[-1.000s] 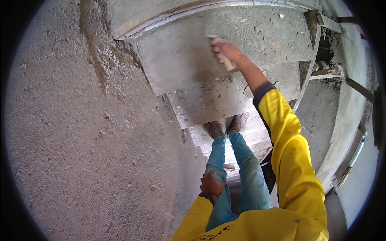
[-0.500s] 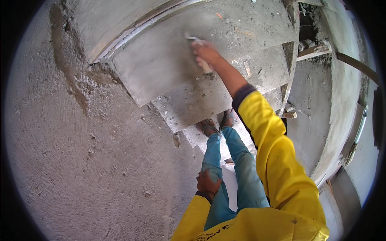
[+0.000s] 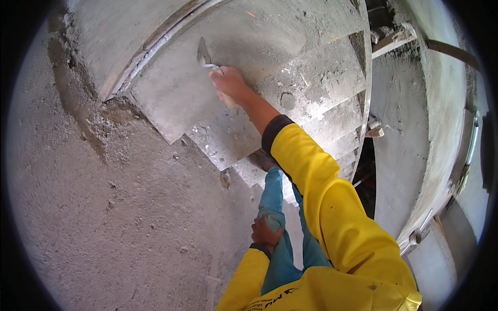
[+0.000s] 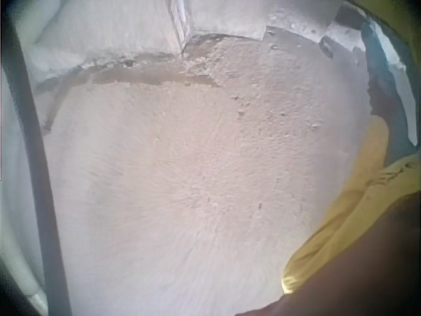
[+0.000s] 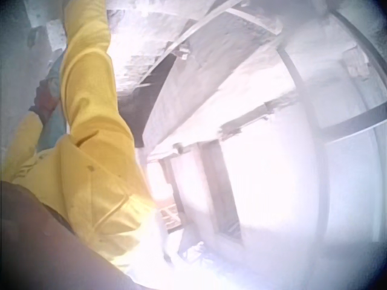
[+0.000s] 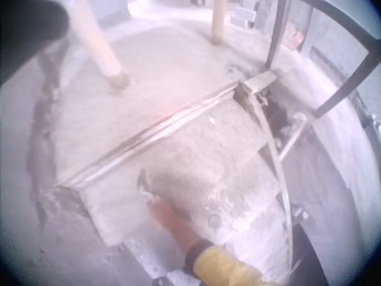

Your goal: The person sits on the floor and uses a trowel to smooth the surface of a concrete stair. They move up the stairs while continuing to smooth the concrete surface.

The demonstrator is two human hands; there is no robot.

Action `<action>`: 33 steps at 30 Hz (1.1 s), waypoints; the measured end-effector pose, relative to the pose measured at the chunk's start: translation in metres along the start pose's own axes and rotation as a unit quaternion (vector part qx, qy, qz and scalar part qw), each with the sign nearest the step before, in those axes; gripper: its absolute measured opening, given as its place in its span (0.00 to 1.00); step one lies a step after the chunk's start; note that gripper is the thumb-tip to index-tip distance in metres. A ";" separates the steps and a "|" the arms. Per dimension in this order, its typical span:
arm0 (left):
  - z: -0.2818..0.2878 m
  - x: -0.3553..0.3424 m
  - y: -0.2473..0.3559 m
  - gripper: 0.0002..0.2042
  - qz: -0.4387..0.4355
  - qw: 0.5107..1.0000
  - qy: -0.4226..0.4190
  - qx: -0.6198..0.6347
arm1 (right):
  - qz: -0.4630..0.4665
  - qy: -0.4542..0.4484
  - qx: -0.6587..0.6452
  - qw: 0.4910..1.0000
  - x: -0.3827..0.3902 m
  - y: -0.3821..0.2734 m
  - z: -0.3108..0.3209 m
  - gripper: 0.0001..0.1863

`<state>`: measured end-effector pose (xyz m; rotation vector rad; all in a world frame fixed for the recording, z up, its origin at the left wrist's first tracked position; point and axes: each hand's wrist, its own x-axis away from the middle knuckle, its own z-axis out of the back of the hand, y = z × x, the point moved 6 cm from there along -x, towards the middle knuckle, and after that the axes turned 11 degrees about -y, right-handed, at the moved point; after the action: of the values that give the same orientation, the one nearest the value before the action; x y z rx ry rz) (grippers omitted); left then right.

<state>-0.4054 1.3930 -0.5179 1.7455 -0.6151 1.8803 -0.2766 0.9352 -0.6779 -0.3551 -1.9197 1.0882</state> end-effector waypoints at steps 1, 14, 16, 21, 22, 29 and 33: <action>-0.003 -0.001 0.000 0.42 0.001 1.000 -0.005 -0.004 | 0.007 0.053 0.037 0.998 0.000 0.007 0.013 0.13; -0.002 0.003 0.019 0.41 0.001 1.000 -0.010 -0.009 | -0.010 0.068 0.111 0.991 0.066 0.021 0.056 0.14; -0.004 0.004 0.019 0.42 0.005 1.000 -0.014 -0.010 | -0.080 0.058 0.096 0.990 0.079 0.032 0.059 0.15; -0.004 0.008 0.014 0.43 0.043 0.999 -0.001 0.005 | -0.162 0.247 -0.015 0.955 0.154 0.039 0.094 0.17; -0.007 0.009 0.013 0.43 0.048 0.999 -0.006 0.009 | -0.180 0.277 -0.033 0.943 0.153 0.039 0.092 0.17; -0.012 0.002 0.019 0.43 0.038 0.999 -0.012 0.003 | -0.020 -0.217 0.186 0.958 -0.033 -0.039 -0.009 0.16; -0.013 -0.004 0.030 0.43 0.022 1.000 -0.010 -0.002 | -0.045 -0.232 0.084 0.968 -0.083 -0.069 0.046 0.15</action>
<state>-0.4341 1.3778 -0.5230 1.7641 -0.6680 1.8920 -0.2539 0.8202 -0.6794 0.0928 -2.1987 1.3494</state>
